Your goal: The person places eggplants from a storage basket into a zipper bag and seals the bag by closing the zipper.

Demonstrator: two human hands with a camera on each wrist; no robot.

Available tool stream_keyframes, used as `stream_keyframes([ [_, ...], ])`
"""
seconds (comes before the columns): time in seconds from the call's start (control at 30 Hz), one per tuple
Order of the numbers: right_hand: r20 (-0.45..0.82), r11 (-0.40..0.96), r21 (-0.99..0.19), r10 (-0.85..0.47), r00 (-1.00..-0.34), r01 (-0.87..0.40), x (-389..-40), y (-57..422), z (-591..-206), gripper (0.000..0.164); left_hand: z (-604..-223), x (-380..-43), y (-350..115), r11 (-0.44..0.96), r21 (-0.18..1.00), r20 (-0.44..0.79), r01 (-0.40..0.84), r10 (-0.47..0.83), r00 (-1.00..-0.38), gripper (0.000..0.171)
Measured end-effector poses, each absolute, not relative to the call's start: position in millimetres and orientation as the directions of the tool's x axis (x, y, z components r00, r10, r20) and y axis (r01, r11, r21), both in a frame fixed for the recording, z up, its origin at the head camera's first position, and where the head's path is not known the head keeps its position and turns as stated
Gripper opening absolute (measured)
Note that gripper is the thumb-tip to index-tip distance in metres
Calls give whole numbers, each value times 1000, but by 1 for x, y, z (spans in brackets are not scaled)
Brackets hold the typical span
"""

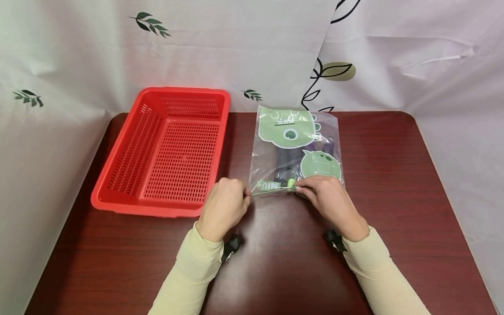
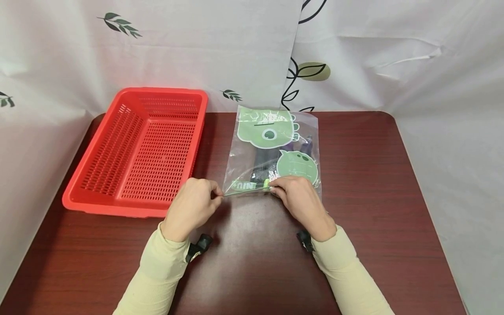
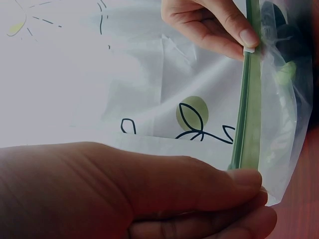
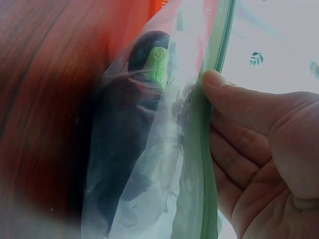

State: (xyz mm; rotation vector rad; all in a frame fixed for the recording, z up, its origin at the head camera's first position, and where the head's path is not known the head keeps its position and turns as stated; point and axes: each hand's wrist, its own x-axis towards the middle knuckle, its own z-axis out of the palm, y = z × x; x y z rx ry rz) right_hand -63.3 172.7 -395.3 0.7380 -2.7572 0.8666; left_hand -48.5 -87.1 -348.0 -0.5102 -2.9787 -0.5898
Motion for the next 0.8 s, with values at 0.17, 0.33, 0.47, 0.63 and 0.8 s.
stream_keyframes([
  [0.17, 285, 714, -494, -405, -868, -496, -63, 173, -395, 14, -348, -49, -87, 871, 363, 122, 332, 309, -943, 17],
  [0.33, 287, 716, -490, -406, -868, -497, -63, 173, -396, 14, -347, -49, -87, 871, 364, 117, 329, 308, -944, 17],
  [0.47, 289, 713, -493, -407, -867, -499, -64, 174, -395, 14, -348, -49, -87, 873, 362, 112, 328, 308, -945, 17],
  [0.63, 282, 714, -497, -405, -870, -493, -63, 174, -395, 14, -348, -49, -87, 873, 365, 106, 323, 306, -946, 17],
  [0.8, 275, 715, -499, -404, -872, -489, -63, 175, -395, 14, -348, -49, -87, 874, 366, 105, 319, 302, -948, 16],
])
